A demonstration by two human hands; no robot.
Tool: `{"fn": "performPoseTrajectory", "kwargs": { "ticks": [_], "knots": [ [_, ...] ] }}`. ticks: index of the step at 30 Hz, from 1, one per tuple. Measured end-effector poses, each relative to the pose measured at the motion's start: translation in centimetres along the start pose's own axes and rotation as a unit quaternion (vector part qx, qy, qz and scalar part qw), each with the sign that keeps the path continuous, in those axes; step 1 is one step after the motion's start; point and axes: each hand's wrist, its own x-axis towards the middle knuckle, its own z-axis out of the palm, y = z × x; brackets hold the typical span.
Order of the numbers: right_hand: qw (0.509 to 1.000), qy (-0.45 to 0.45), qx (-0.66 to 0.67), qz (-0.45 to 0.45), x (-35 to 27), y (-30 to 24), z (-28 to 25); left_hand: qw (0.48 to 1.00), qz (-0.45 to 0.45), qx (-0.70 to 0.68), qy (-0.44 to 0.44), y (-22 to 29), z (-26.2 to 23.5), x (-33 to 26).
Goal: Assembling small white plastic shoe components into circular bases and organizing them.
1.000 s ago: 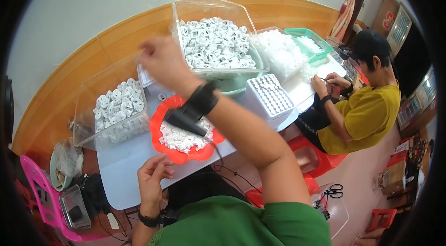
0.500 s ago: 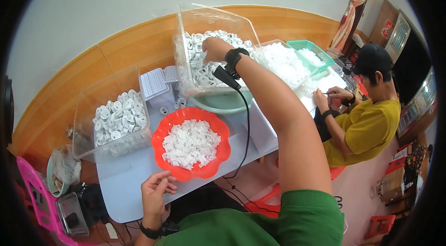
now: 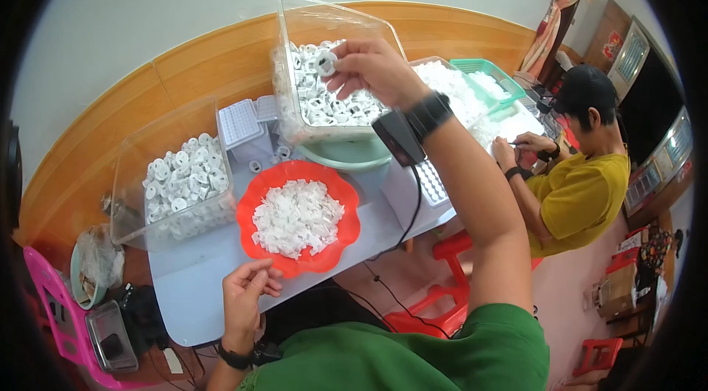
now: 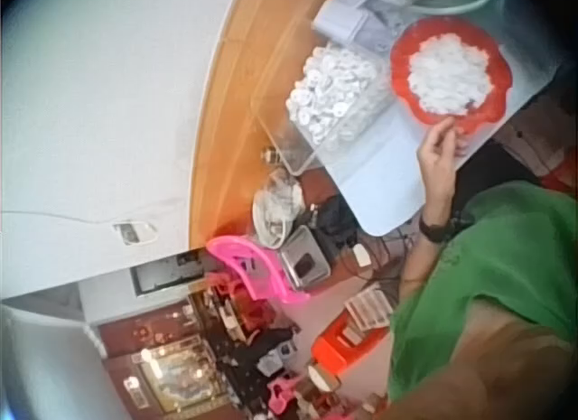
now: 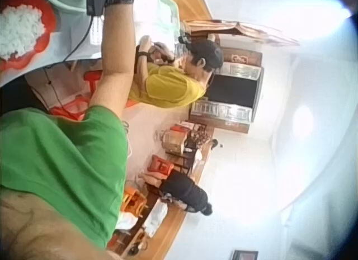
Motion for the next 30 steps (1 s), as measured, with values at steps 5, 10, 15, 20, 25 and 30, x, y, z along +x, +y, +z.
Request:
{"fn": "performPoseTrajectory", "kwargs": {
  "ticks": [5, 10, 15, 20, 25, 30],
  "knots": [
    [0.991, -0.089, 0.095, 0.021, -9.7, 0.0, 6.0, 0.999, -0.001, -0.041, -0.017, 0.9, 1.1, -0.1],
    [0.971, -0.159, 0.126, 0.124, -14.3, 3.9, 10.9, 0.988, 0.021, -0.138, -0.058, 2.2, 2.9, 0.4],
    [0.979, -0.108, 0.115, 0.126, -16.4, 7.5, 13.7, 0.987, 0.050, -0.130, -0.075, 0.9, 3.4, 0.2],
    [0.989, -0.068, 0.077, 0.107, -17.3, 9.7, 14.7, 0.983, -0.038, -0.170, -0.058, -0.7, 3.0, 0.3],
    [0.990, -0.072, 0.056, 0.109, -17.4, 9.8, 14.2, 0.983, -0.039, -0.171, -0.050, -1.2, 3.2, 0.7],
    [0.983, -0.084, 0.094, 0.136, -17.8, 9.5, 13.1, 0.969, -0.053, -0.220, -0.094, -1.1, 4.1, 2.1]
  ]
}}
